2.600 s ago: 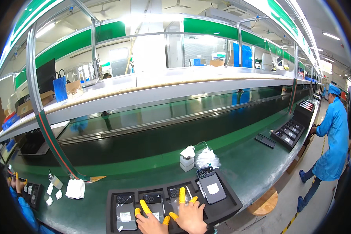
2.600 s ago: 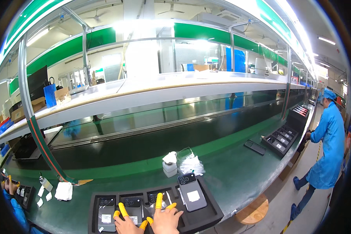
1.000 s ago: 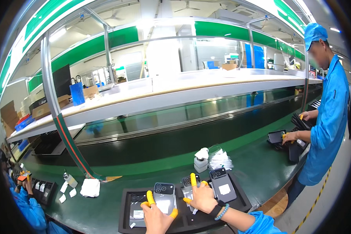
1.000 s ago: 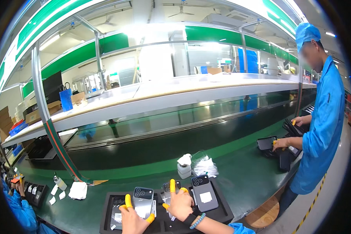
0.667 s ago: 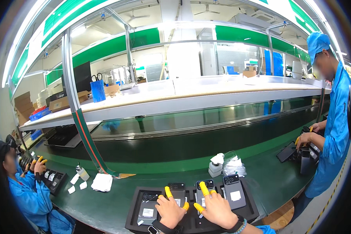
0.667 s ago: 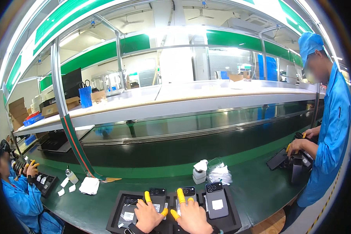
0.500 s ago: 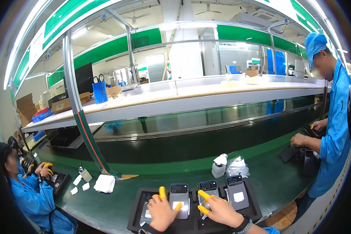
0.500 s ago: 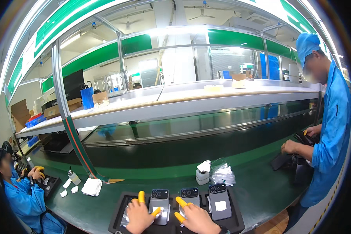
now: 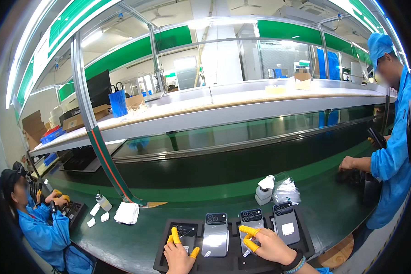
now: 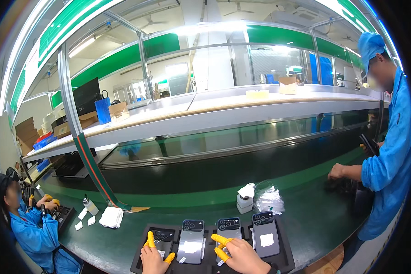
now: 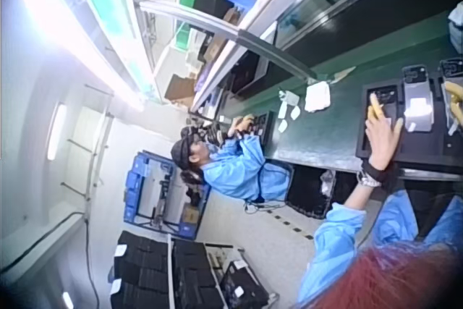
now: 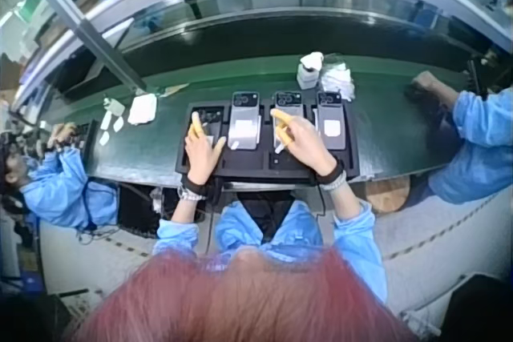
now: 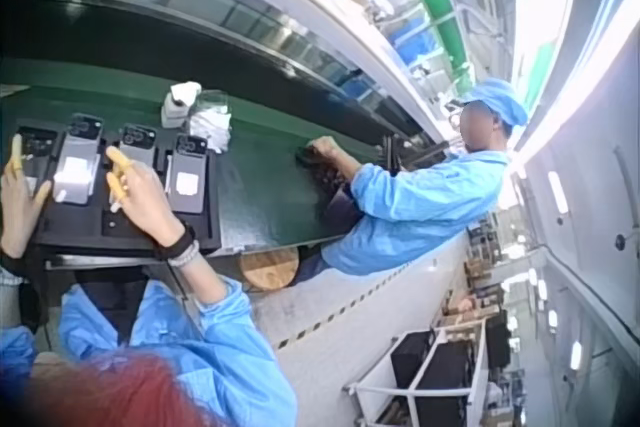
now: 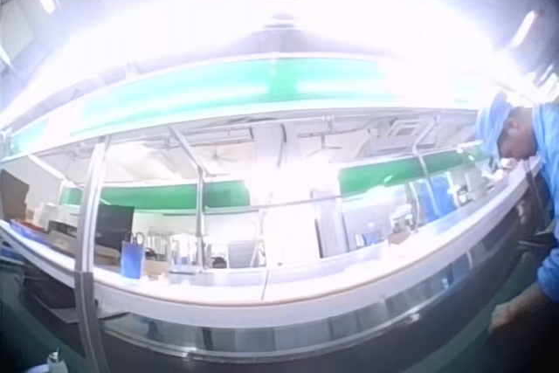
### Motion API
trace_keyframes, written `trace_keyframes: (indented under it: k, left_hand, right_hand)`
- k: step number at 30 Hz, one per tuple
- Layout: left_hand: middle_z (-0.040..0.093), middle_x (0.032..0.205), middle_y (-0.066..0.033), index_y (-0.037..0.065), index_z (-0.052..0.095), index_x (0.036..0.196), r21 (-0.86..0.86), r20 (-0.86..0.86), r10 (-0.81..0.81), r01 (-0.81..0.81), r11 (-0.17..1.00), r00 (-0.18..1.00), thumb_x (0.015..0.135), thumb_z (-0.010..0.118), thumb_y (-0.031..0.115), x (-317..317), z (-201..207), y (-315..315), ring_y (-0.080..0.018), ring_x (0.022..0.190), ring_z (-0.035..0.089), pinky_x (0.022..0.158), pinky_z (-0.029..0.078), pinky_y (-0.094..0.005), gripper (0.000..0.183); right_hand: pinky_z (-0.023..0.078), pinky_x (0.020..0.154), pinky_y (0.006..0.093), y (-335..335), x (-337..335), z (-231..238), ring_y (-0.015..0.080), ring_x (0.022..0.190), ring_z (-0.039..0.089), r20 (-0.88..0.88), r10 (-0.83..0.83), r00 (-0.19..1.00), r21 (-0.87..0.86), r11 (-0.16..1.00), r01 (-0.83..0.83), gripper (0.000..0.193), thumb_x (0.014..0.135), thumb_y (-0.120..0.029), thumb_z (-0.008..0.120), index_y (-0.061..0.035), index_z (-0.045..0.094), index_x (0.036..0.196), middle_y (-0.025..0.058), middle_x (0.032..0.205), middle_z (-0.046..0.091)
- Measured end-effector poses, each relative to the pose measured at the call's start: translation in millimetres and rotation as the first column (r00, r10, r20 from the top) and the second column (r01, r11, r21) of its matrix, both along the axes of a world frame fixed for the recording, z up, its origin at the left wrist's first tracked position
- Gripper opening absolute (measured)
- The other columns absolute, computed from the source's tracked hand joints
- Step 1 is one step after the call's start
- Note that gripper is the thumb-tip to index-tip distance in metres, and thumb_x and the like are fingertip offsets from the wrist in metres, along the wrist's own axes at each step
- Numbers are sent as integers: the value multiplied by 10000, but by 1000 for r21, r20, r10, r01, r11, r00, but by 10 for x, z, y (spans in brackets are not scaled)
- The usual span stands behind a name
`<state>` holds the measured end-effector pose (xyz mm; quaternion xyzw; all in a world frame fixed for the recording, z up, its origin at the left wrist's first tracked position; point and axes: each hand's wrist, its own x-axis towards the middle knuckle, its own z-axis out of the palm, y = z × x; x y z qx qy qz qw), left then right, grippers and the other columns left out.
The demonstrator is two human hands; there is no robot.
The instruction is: The person is cleaning and inspecting smartphone screens on an assembly line.
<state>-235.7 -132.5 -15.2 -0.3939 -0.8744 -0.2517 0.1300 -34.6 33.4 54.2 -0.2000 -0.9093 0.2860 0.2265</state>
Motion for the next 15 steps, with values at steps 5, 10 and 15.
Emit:
trace_keyframes:
  k: [5,10,15]
  left_hand:
    - [397,1225,-278,44,100,1443,127,-29,-79,82,988,996,681,767,311,-84,30,13,-436,1010,467,849,422,-459,1048]
    - [429,1084,-240,-145,338,1265,-109,-265,20,-50,993,964,634,771,430,-96,66,16,-367,971,486,740,478,-420,957]
    - [380,1262,-288,62,102,1447,-92,9,51,-50,994,999,710,744,342,113,207,-33,-440,951,522,795,470,-446,1016]
  right_hand:
    - [469,729,373,56,24,-105,303,808,591,-36,-19,999,38,999,21,304,836,-182,614,3,607,1077,168,841,623]
    - [428,705,389,61,24,-105,294,771,575,45,130,991,70,989,-133,274,850,-198,603,26,623,1006,158,797,609]
    - [399,737,378,32,38,-121,279,770,562,51,153,987,126,979,-158,299,864,-226,595,35,618,1008,147,764,590]
